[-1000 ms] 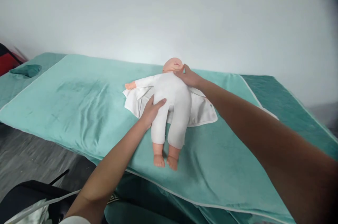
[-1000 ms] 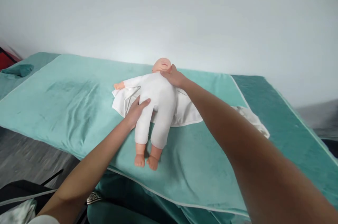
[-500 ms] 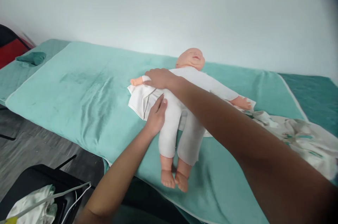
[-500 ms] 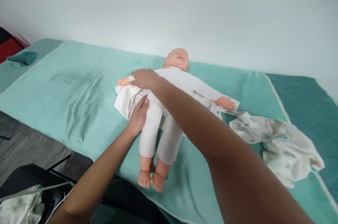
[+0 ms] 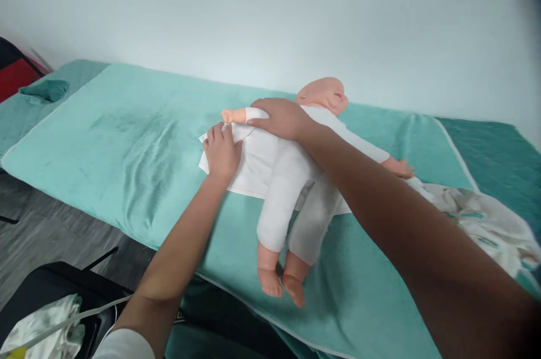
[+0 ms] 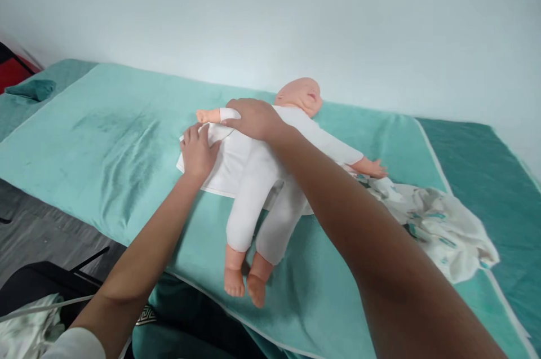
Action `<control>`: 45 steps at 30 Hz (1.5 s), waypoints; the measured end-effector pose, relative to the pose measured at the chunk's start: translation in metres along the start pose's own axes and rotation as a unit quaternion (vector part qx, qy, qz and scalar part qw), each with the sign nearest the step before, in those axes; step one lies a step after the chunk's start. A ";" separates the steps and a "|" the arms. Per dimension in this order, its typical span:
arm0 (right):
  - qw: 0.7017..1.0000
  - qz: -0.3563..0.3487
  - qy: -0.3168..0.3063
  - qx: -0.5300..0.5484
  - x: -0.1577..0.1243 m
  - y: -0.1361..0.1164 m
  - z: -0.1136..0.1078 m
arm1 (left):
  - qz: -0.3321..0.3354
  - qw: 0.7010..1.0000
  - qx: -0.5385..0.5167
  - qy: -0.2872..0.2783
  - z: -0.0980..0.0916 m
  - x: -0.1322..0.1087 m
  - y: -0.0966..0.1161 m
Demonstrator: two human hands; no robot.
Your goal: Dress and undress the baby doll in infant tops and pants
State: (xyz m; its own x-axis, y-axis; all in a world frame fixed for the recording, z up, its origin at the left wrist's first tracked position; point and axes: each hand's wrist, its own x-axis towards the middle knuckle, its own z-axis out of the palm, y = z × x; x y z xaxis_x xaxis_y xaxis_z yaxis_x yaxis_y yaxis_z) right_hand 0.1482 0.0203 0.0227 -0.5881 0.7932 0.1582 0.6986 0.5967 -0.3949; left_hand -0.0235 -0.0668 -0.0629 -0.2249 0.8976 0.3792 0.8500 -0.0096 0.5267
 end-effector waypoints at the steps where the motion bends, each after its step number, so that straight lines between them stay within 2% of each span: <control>1: 1.000 -0.004 0.000 -0.008 -0.001 -0.001 0.001 | -0.024 0.999 0.022 0.003 0.002 0.006 -0.006; 4: 0.999 -0.003 -0.014 -0.033 -0.001 -0.005 0.006 | -0.069 0.997 0.039 0.000 0.006 0.017 -0.018; 6: 0.998 0.005 -0.028 -0.057 0.000 -0.008 0.009 | -0.070 0.997 0.008 0.007 0.008 0.019 -0.023; 11: 0.994 0.040 -0.040 -0.094 0.002 -0.011 0.011 | -0.068 0.983 -0.155 0.073 0.006 0.021 -0.031; 17: 0.992 0.067 -0.048 -0.098 0.003 -0.015 0.011 | -0.094 0.958 -0.229 0.142 0.002 0.017 -0.030; 25: 0.986 0.055 -0.061 -0.146 0.006 -0.018 0.018 | 0.017 0.958 -0.209 0.198 -0.003 0.012 -0.026; 28: 0.982 0.058 -0.053 -0.171 0.009 -0.021 0.022 | 0.095 0.953 -0.227 0.177 -0.003 0.006 -0.018; 31: 0.974 0.057 -0.046 -0.214 0.013 -0.022 0.030 | 0.160 0.947 -0.244 0.138 -0.001 -0.008 0.001; 35: 0.964 0.060 -0.039 -0.257 0.017 -0.021 0.039 | 0.202 0.942 -0.262 0.064 0.003 -0.029 0.029; 37: 0.963 0.065 -0.032 -0.259 0.017 -0.021 0.040 | 0.208 0.939 -0.273 0.030 0.005 -0.034 0.037; 40: 0.968 0.070 -0.022 -0.241 0.014 -0.021 0.036 | 0.182 0.939 -0.293 0.005 0.009 -0.033 0.035; 43: 0.981 0.059 0.016 -0.187 0.003 -0.019 0.029 | 0.089 0.940 -0.330 -0.007 0.014 -0.026 0.026; 45: 0.987 0.059 0.076 -0.127 -0.010 -0.015 0.025 | 0.014 0.942 -0.336 -0.020 0.016 -0.021 0.021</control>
State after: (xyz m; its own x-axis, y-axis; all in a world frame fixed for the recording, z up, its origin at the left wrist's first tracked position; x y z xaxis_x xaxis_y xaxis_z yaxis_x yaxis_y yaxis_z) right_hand 0.1336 0.0006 0.0044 -0.4426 0.8564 0.2657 0.8494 0.4954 -0.1819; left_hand 0.0069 -0.0788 -0.0718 -0.1781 0.9083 0.3786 0.3596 -0.2980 0.8842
